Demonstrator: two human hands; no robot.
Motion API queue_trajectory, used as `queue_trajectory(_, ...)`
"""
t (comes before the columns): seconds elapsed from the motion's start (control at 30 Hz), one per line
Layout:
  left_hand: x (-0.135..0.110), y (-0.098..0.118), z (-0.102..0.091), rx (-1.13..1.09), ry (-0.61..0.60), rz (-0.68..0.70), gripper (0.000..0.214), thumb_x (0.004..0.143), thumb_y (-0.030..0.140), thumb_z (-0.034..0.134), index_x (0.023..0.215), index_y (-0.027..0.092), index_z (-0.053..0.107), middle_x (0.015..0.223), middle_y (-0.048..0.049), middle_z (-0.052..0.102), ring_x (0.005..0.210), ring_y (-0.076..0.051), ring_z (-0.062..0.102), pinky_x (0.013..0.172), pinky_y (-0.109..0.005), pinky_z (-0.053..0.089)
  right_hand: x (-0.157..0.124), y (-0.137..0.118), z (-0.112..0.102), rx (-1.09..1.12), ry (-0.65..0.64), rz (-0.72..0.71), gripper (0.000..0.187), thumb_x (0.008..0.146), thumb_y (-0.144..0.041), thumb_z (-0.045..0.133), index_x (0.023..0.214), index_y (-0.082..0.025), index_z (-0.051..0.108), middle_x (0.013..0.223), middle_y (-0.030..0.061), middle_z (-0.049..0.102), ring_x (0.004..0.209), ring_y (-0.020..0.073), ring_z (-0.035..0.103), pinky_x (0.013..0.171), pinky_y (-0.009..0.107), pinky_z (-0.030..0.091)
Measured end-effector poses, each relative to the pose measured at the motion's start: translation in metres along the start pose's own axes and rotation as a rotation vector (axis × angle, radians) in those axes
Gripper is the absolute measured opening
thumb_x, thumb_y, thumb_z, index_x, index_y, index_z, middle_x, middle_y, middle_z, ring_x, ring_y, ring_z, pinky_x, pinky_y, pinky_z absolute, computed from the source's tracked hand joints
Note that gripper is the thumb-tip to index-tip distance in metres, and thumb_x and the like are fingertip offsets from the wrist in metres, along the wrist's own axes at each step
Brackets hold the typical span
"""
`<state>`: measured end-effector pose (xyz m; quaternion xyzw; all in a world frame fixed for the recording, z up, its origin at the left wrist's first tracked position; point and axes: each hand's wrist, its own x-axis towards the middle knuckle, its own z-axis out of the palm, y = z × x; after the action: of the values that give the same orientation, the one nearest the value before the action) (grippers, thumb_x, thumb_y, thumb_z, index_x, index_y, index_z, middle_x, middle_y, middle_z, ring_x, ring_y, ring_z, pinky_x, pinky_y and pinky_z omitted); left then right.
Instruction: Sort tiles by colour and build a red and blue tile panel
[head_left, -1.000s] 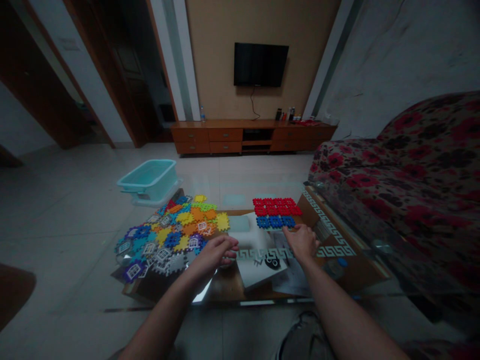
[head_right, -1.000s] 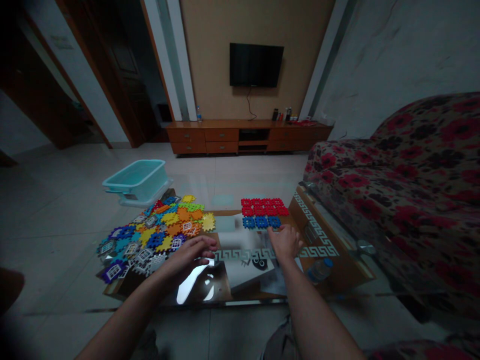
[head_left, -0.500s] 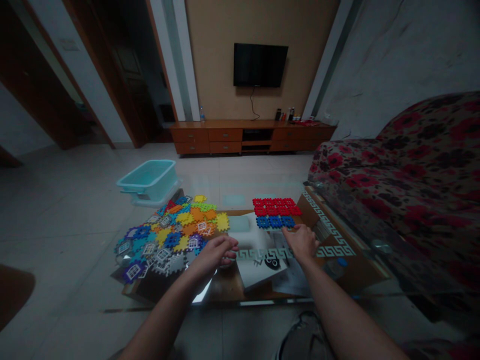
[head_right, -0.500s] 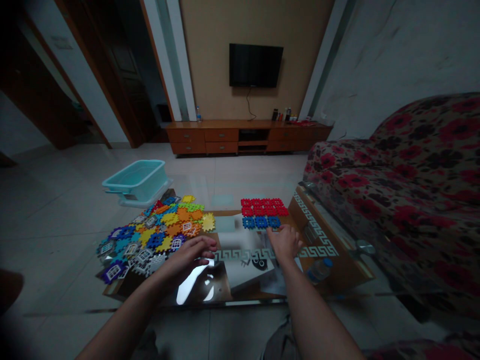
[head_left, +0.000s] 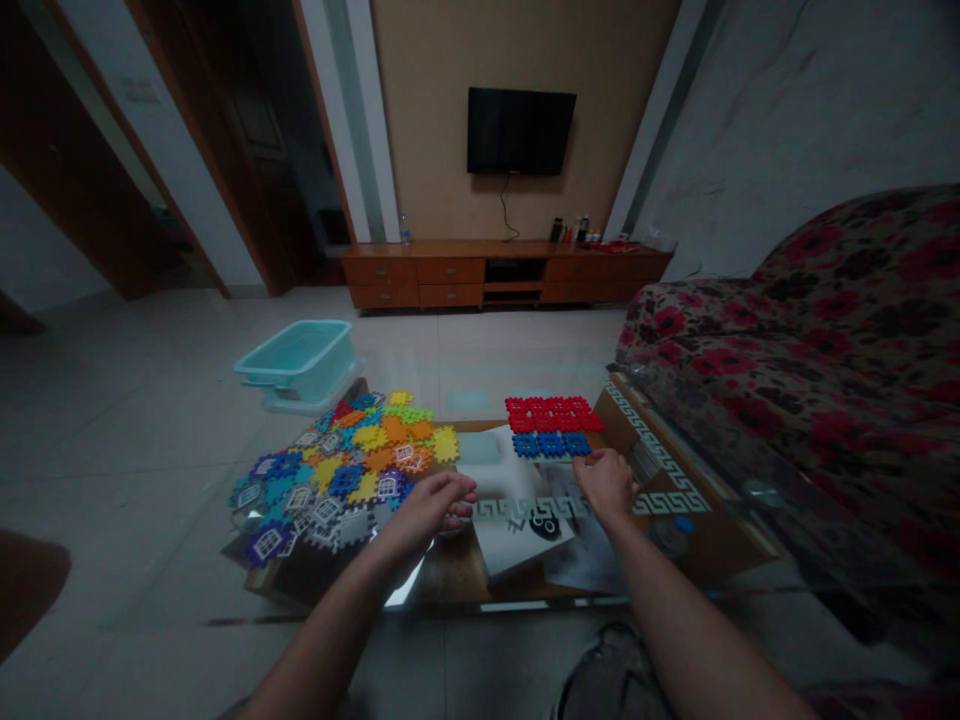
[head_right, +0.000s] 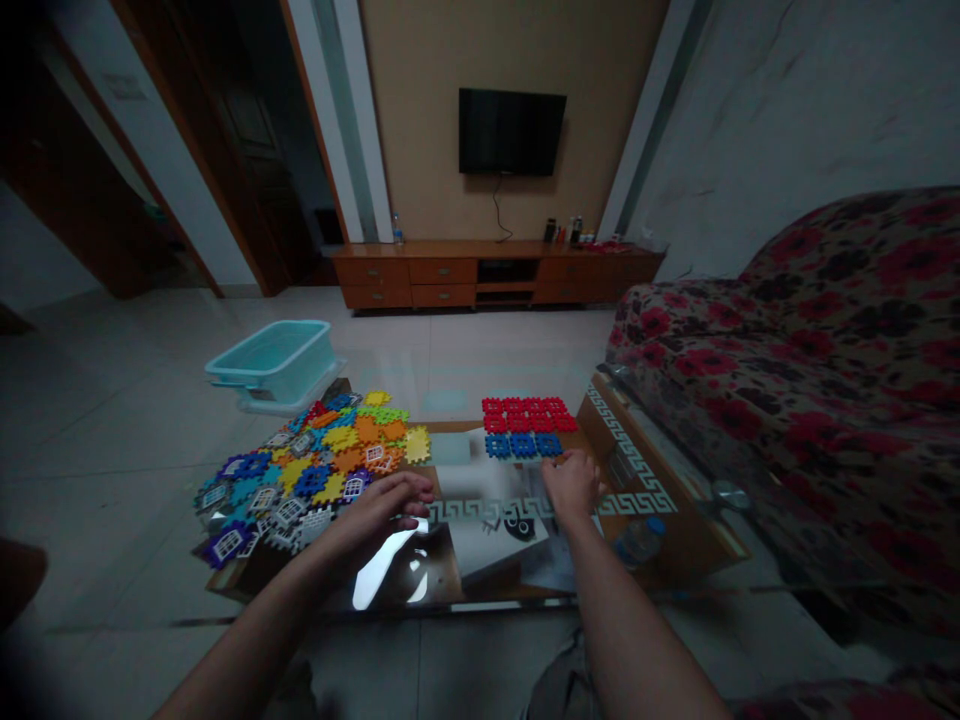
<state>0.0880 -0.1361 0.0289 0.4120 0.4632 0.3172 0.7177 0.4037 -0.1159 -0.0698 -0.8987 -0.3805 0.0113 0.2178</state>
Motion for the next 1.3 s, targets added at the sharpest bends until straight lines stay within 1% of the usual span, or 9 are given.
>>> queue_trajectory(0.07, -0.001, 0.001, 0.001, -0.004, 0.007, -0.001, 0.033, 0.072, 0.042, 0.078, 0.087, 0.015, 0.066, 0.09, -0.0065, 0.066, 0.071, -0.011, 0.057, 0.061, -0.022, 0.042, 0.009, 0.006, -0.001, 0.015, -0.046, 0.0, 0.029, 0.083, -0.031, 0.056, 0.099, -0.012, 0.071, 0.104, 0.0184, 0.072, 0.102, 0.0338, 0.066, 0.084, 0.04, 0.048)
queue_trajectory(0.2, -0.003, 0.004, 0.002, -0.01, 0.016, 0.002, 0.032, 0.072, 0.04, 0.078, 0.086, 0.015, 0.065, 0.088, -0.0062, 0.065, 0.069, -0.01, 0.056, 0.059, -0.021, 0.041, 0.027, 0.021, -0.007, 0.055, -0.162, -0.039, 0.018, 0.079, -0.028, 0.061, 0.078, -0.016, 0.074, 0.085, 0.0119, 0.076, 0.087, 0.0274, 0.071, 0.076, 0.03, 0.049)
queue_trajectory(0.3, -0.005, 0.005, 0.002, 0.001, 0.021, 0.009, 0.03, 0.073, 0.039, 0.076, 0.088, 0.014, 0.066, 0.089, -0.0064, 0.065, 0.069, -0.01, 0.056, 0.061, -0.021, 0.042, 0.033, 0.028, -0.01, 0.081, -0.203, -0.052, 0.016, 0.077, -0.029, 0.065, 0.071, -0.017, 0.073, 0.079, 0.0094, 0.076, 0.08, 0.025, 0.072, 0.069, 0.027, 0.048)
queue_trajectory(0.5, -0.004, 0.004, 0.001, 0.023, 0.018, 0.004, 0.029, 0.074, 0.038, 0.074, 0.088, 0.015, 0.066, 0.088, -0.0059, 0.065, 0.07, -0.011, 0.057, 0.063, -0.023, 0.042, 0.029, 0.026, -0.009, 0.103, -0.189, -0.055, 0.025, 0.077, -0.04, 0.069, 0.073, -0.016, 0.072, 0.081, 0.0108, 0.076, 0.08, 0.0273, 0.071, 0.069, 0.03, 0.047)
queue_trajectory(0.67, -0.002, 0.004, 0.0, 0.035, 0.012, -0.002, 0.029, 0.074, 0.04, 0.075, 0.088, 0.016, 0.065, 0.09, -0.0068, 0.066, 0.072, -0.012, 0.057, 0.063, -0.024, 0.041, 0.028, 0.024, -0.007, 0.102, -0.177, -0.053, 0.029, 0.078, -0.044, 0.068, 0.074, -0.016, 0.072, 0.082, 0.0116, 0.076, 0.08, 0.0281, 0.071, 0.069, 0.031, 0.046)
queue_trajectory(0.9, -0.003, 0.004, 0.001, 0.029, 0.003, 0.003, 0.03, 0.074, 0.041, 0.076, 0.089, 0.016, 0.066, 0.09, -0.0061, 0.065, 0.071, -0.011, 0.057, 0.062, -0.022, 0.041, 0.028, 0.023, -0.007, 0.077, -0.18, -0.04, 0.031, 0.079, -0.045, 0.067, 0.079, -0.015, 0.073, 0.084, 0.013, 0.076, 0.084, 0.0292, 0.071, 0.069, 0.031, 0.046)
queue_trajectory(1.07, -0.004, 0.004, 0.001, 0.05, -0.003, 0.022, 0.033, 0.074, 0.045, 0.075, 0.087, 0.016, 0.065, 0.091, -0.0063, 0.065, 0.072, -0.012, 0.057, 0.063, -0.024, 0.041, 0.026, 0.02, -0.013, 0.054, -0.204, -0.038, 0.029, 0.079, -0.043, 0.067, 0.078, -0.015, 0.074, 0.083, 0.0122, 0.076, 0.081, 0.0274, 0.071, 0.068, 0.03, 0.046)
queue_trajectory(1.17, -0.005, 0.005, -0.001, 0.198, -0.01, 0.072, 0.032, 0.076, 0.047, 0.073, 0.087, 0.018, 0.066, 0.087, -0.0055, 0.065, 0.075, -0.016, 0.059, 0.064, -0.026, 0.042, 0.024, 0.013, -0.022, 0.026, -0.232, -0.053, 0.022, 0.079, -0.036, 0.066, 0.074, -0.016, 0.074, 0.082, 0.0115, 0.076, 0.081, 0.0275, 0.071, 0.067, 0.029, 0.045)
queue_trajectory(1.3, -0.007, 0.006, -0.01, 0.574, -0.02, 0.224, 0.026, 0.081, 0.044, 0.066, 0.091, 0.019, 0.068, 0.092, -0.0086, 0.069, 0.084, -0.023, 0.062, 0.075, -0.033, 0.046, 0.016, -0.007, -0.04, -0.007, -0.274, -0.101, 0.017, 0.08, -0.027, 0.062, 0.074, -0.017, 0.074, 0.08, 0.011, 0.076, 0.08, 0.0276, 0.071, 0.066, 0.029, 0.044)
